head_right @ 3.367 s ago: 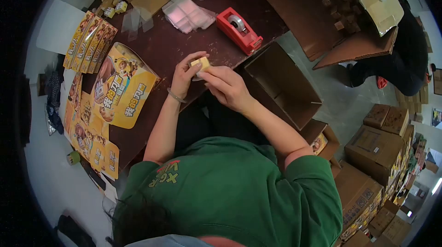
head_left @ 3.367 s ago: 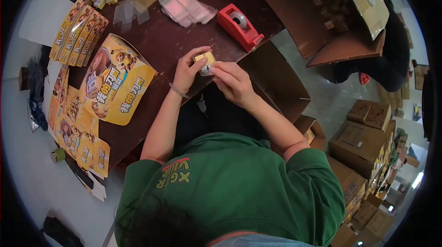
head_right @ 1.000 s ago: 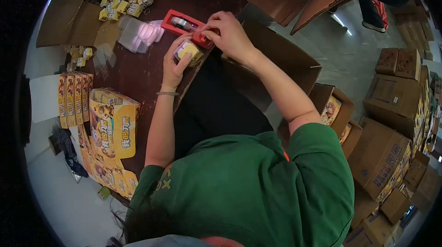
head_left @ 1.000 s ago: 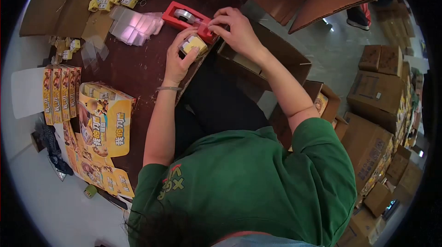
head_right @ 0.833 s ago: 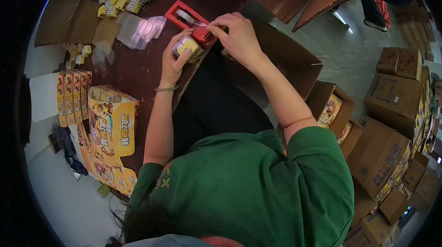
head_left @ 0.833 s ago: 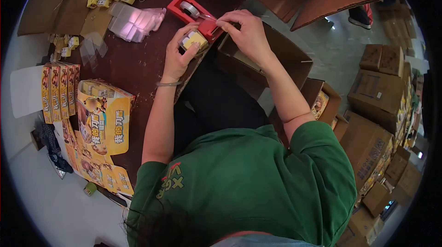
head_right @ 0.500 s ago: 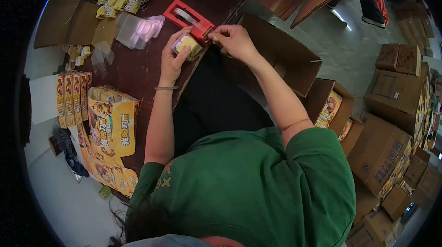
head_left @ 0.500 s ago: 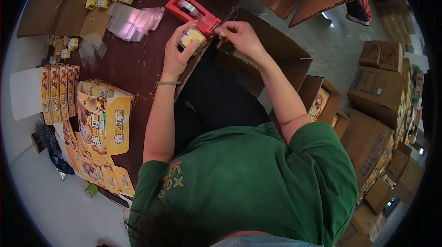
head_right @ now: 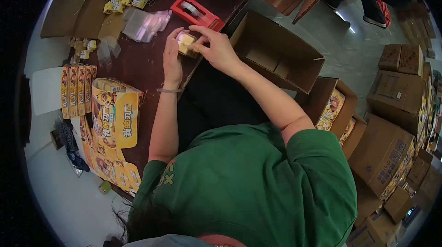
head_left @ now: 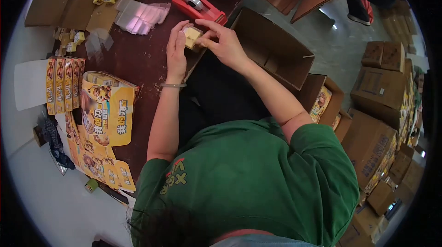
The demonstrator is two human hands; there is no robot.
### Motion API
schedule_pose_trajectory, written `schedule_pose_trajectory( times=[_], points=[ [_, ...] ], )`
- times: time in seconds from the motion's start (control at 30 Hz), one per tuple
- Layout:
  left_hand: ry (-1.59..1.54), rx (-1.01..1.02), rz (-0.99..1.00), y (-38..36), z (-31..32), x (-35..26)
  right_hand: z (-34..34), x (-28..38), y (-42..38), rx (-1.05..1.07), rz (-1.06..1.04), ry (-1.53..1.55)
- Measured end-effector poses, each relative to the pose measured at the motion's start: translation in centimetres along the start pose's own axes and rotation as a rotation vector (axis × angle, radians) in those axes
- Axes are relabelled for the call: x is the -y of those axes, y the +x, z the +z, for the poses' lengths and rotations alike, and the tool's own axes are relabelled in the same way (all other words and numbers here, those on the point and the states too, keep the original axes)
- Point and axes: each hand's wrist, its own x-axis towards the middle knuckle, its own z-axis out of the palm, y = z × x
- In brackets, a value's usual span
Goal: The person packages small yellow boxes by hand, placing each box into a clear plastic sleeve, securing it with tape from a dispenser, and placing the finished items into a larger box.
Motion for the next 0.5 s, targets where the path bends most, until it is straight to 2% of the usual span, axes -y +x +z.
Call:
schedule_pose_trajectory(
  times=[0.07, 0.13, 0.17, 0.2, 0.23, 0.27, 0.3, 0.4, 0.43, 0.5],
  points=[
    [0.008, 0.036, 0.013, -0.2, -0.5, 0.0, 0.6, -0.5, -0.1, -0.047, 0.017, -0.031],
    [0.011, 0.042, 0.000, -0.2, -0.8, 0.5, 0.9, -0.6, -0.8, -0.061, 0.083, -0.205],
    [-0.152, 0.012, -0.010, -0.6, -0.7, 0.4, 1.0, -0.5, -1.3, -0.075, 0.115, -0.292],
    [-0.317, -0.015, -0.017, -1.3, -0.7, 0.3, 1.5, -1.5, -2.1, -0.099, 0.049, -0.402],
    [-0.483, -0.041, -0.025, -1.9, -0.5, 0.0, 1.9, -1.3, -3.0, -0.123, 0.009, -0.347],
    [-0.485, -0.063, -0.013, -2.7, -0.3, -0.6, 2.1, -1.3, -3.6, -0.146, -0.025, -0.291],
    [-0.581, -0.042, -0.004, -3.4, -0.3, -0.5, 2.1, -1.6, -3.9, -0.071, 0.071, -0.066],
    [-0.838, -0.015, 0.000, -5.3, -0.7, 0.8, 2.3, -2.4, -3.4, -0.090, -0.113, -0.090],
    [-0.822, -0.018, 0.018, -5.2, -0.7, 0.6, 1.7, -0.8, -3.3, 0.026, 0.044, 0.063],
    [-0.791, -0.030, 0.054, -5.0, -1.0, 0.0, 0.5, 1.6, -2.4, 0.027, 0.054, 0.080]
  ],
)
